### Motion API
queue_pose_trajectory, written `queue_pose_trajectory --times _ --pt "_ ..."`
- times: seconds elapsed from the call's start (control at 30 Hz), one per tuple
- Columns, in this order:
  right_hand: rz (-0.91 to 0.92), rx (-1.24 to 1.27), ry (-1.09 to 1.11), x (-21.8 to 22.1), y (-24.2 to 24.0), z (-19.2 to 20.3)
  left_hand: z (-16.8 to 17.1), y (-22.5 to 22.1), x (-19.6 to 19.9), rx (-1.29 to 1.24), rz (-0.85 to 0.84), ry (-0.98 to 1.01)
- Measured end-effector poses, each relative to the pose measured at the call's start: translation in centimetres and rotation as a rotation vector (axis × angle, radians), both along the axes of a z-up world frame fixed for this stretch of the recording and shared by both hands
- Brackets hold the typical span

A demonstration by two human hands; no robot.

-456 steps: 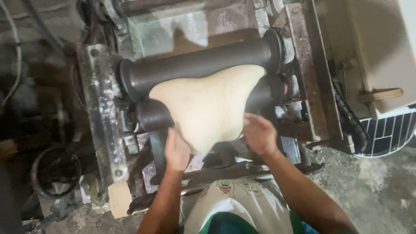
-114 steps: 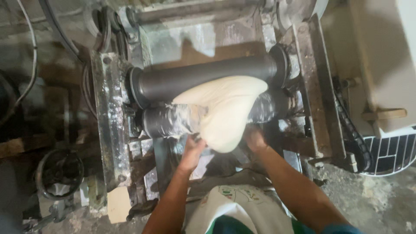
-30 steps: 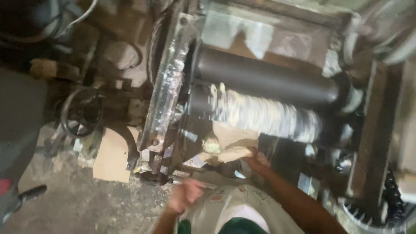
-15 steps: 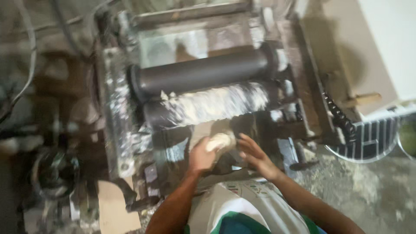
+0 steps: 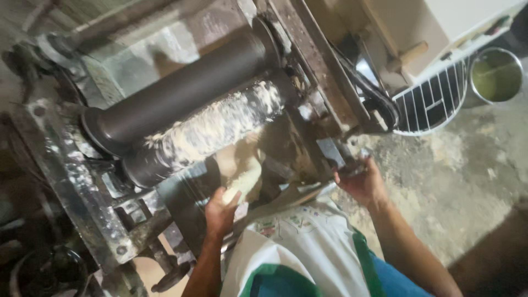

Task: The person passes a piece of dough through an electric dough roller, catching it and feeding it back through several times to thin it.

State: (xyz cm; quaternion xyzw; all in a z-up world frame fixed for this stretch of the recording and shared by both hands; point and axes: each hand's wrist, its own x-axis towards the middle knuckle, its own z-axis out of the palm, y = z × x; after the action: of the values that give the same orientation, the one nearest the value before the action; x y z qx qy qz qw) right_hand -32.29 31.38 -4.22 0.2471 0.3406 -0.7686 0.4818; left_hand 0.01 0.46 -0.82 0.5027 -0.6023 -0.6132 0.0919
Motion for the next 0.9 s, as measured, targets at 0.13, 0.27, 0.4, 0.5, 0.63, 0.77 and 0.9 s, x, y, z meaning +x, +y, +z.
queue_pose_trajectory --times 0.13,0.27,0.4,0.5,0.63,0.77,0.9 --pt "0.028 0.615 1.097 4.1 -2.3 -1.4 -0.6 0.5 0.8 -0.189 -0.101 -0.221" --pt "0.066 0.639 1.421 5.0 -2.6 1.9 -0.5 1.1 0.0 -0.134 -0.053 -0.109" --pt "0.186 0.214 0.572 5.0 -2.9 5.9 -0.4 0.7 0.0 -0.171 -0.147 -0.262" --pt "0.136 -0.068 0.248 5.0 -2.4 6.1 -0.4 1.0 0.4 0.004 -0.004 -0.015" --pt "0.193 0.239 0.589 3.3 -1.4 0.9 -0.5 1.0 1.3 -0.165 -0.068 -0.144" --pt "0.075 1.051 1.803 4.3 -2.8 -1.2 -0.8 1.0 1.5 -0.111 -0.056 -0.148" --pt "0.228 1.108 1.608 4.4 -3.3 -0.6 -1.7 0.4 1.2 -0.152 -0.112 -0.232"
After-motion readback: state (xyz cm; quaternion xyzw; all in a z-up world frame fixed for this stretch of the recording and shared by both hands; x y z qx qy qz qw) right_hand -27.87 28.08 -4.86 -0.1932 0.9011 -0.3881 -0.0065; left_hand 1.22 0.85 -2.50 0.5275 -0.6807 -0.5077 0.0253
